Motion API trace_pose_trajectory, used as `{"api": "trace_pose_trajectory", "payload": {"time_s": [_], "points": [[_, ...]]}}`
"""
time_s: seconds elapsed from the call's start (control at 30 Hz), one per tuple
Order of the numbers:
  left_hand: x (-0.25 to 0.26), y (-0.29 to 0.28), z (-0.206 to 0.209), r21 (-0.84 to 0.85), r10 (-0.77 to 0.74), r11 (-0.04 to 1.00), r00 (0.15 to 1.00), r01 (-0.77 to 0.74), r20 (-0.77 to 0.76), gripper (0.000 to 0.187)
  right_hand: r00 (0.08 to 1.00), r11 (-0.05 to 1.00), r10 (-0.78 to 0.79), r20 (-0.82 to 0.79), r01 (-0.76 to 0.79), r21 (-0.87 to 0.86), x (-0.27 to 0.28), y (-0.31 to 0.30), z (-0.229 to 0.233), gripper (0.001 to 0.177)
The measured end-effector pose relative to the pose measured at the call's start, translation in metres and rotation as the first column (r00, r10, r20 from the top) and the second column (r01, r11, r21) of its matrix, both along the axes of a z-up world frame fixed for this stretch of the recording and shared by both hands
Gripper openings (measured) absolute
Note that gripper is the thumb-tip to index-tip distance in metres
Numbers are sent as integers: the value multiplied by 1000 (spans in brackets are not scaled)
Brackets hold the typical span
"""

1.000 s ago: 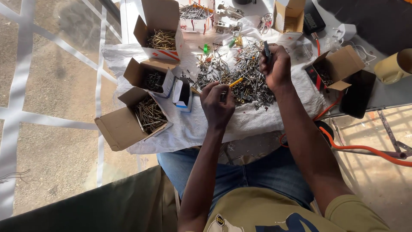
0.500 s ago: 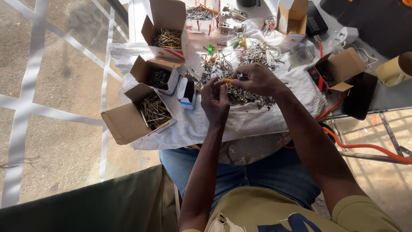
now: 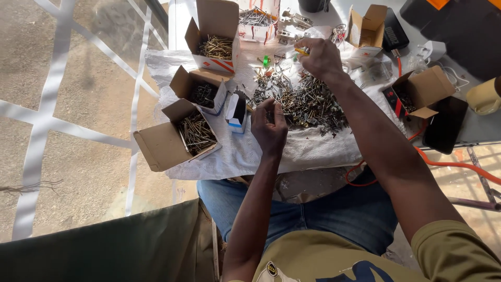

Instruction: The person sits at a table and sorts a large pile of mixed nails and screws by hand. They pick up individual fasteners, separate them into different groups, and place them into various cardboard boxes and containers on the table.

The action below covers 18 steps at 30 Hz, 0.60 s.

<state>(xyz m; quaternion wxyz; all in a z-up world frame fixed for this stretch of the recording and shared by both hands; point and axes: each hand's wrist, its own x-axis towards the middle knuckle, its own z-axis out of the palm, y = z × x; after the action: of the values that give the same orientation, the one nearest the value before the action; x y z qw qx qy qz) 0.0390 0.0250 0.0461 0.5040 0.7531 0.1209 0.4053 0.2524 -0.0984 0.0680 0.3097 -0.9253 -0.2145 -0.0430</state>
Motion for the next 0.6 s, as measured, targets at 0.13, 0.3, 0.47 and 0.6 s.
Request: {"api": "trace_pose_trajectory", "payload": {"time_s": [0.13, 0.3, 0.47, 0.6], "points": [[1, 0, -4, -11, 52, 999, 998, -53, -22, 14, 998, 855, -12, -61, -21, -518, 12, 11, -1, 49], [3, 1, -5, 17, 21, 1000, 997, -20, -72, 11, 987, 886, 126, 96, -69, -458, 4, 3, -4, 25], [7, 1, -9, 59, 56, 997, 994, -50, -96, 14, 979, 835, 30, -200, 85, 543, -36, -14, 10, 11], [11, 1, -8, 192, -63, 978, 990, 86, -127, 27, 763, 169, 358, -538, 514, 841, -87, -31, 34, 20]]}}
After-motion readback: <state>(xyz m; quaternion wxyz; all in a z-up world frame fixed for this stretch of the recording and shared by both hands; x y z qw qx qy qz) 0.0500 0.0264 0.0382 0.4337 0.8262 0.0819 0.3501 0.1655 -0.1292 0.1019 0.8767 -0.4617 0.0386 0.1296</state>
